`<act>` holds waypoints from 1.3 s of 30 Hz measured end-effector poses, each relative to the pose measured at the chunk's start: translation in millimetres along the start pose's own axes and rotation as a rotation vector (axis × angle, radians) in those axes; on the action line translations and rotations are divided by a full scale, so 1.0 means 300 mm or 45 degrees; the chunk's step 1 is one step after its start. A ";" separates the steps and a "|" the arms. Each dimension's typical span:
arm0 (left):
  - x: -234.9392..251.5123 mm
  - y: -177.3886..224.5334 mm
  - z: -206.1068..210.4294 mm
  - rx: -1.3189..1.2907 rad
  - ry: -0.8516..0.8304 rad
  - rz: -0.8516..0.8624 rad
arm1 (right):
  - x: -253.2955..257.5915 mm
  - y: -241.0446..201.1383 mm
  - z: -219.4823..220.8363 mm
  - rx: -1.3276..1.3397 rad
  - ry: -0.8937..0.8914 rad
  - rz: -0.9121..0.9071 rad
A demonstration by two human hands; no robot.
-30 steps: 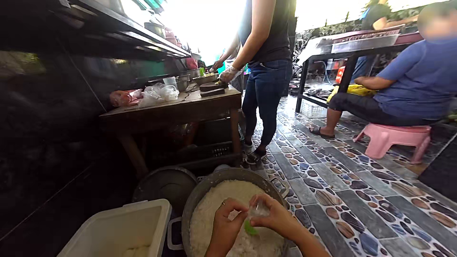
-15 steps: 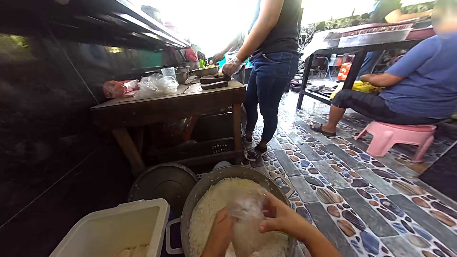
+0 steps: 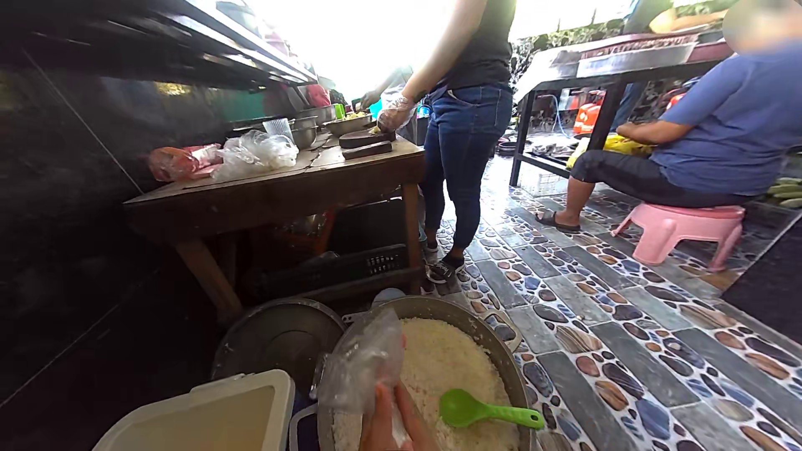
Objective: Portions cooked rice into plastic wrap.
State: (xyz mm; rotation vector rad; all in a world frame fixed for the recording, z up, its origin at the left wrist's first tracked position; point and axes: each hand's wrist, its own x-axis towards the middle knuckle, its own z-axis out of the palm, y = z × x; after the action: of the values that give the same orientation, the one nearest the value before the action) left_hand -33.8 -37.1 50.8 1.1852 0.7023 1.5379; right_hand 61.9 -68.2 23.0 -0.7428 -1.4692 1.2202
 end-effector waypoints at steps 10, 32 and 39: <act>-0.041 -0.019 0.084 0.459 -0.470 -0.416 | 0.049 -0.165 -0.414 0.237 -0.176 0.320; -0.279 0.193 0.199 0.302 -0.938 -0.108 | -0.288 -0.645 -0.425 0.318 -0.704 0.017; -0.278 0.312 0.313 0.746 -0.694 0.985 | -0.226 -0.538 -0.411 0.308 -0.611 -0.001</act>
State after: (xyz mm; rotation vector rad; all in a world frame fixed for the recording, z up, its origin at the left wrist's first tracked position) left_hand 18.2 -156.5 137.6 2.4098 0.3241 1.5105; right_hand 221.3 -139.3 146.7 -0.2935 -1.6576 1.6172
